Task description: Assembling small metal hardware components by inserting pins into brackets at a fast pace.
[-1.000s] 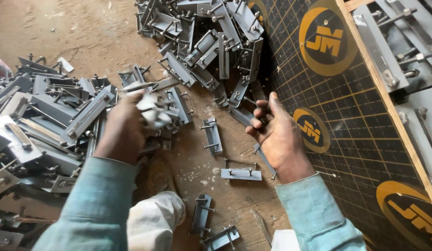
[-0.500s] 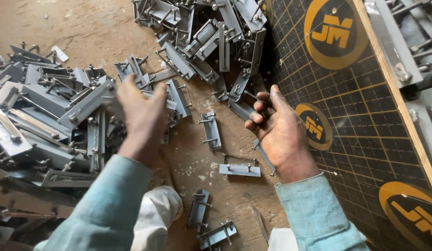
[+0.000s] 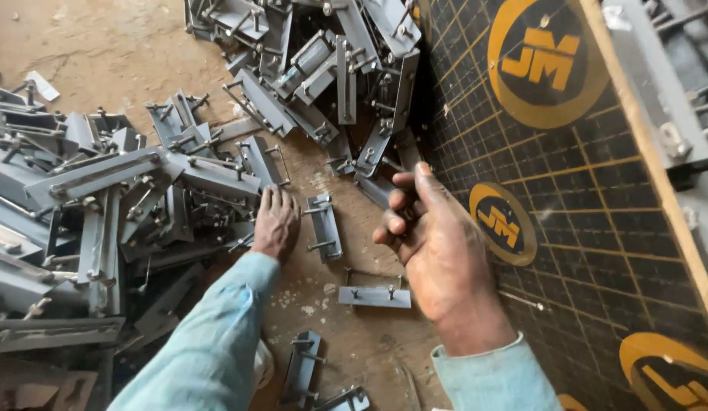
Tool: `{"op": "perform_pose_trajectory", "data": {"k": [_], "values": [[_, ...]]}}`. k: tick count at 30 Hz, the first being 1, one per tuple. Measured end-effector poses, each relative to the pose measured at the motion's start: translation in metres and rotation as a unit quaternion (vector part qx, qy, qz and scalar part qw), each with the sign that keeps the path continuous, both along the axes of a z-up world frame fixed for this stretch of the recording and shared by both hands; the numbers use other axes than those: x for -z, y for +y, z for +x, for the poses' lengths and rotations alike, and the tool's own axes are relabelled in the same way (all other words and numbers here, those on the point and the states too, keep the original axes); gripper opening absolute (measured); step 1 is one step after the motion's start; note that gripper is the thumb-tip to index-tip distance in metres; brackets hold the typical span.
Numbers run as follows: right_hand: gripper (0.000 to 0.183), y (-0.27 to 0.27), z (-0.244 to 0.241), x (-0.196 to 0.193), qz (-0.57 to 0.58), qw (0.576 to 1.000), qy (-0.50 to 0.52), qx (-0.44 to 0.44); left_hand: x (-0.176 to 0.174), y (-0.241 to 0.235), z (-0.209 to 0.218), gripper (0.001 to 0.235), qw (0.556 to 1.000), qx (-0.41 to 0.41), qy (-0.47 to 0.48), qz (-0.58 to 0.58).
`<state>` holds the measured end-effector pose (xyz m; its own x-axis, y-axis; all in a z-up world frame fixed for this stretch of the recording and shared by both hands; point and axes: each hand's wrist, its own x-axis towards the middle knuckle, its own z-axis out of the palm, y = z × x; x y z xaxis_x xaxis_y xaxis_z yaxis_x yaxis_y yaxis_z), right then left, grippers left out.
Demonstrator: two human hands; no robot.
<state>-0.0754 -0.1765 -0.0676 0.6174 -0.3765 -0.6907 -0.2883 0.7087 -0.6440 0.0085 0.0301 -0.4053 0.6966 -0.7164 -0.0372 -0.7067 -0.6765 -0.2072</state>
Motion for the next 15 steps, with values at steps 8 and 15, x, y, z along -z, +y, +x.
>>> {"op": "perform_pose_trajectory", "data": {"k": [8,15], "values": [[0.032,0.01,0.002,-0.002,-0.013,1.0,0.015,-0.003,0.056,-0.007,0.037,0.04,0.943,-0.016,0.072,0.325],[0.03,0.014,0.003,-0.003,-0.021,0.999,0.033,-0.019,0.069,-0.012,0.049,0.032,0.931,-0.054,0.136,0.335]]}}
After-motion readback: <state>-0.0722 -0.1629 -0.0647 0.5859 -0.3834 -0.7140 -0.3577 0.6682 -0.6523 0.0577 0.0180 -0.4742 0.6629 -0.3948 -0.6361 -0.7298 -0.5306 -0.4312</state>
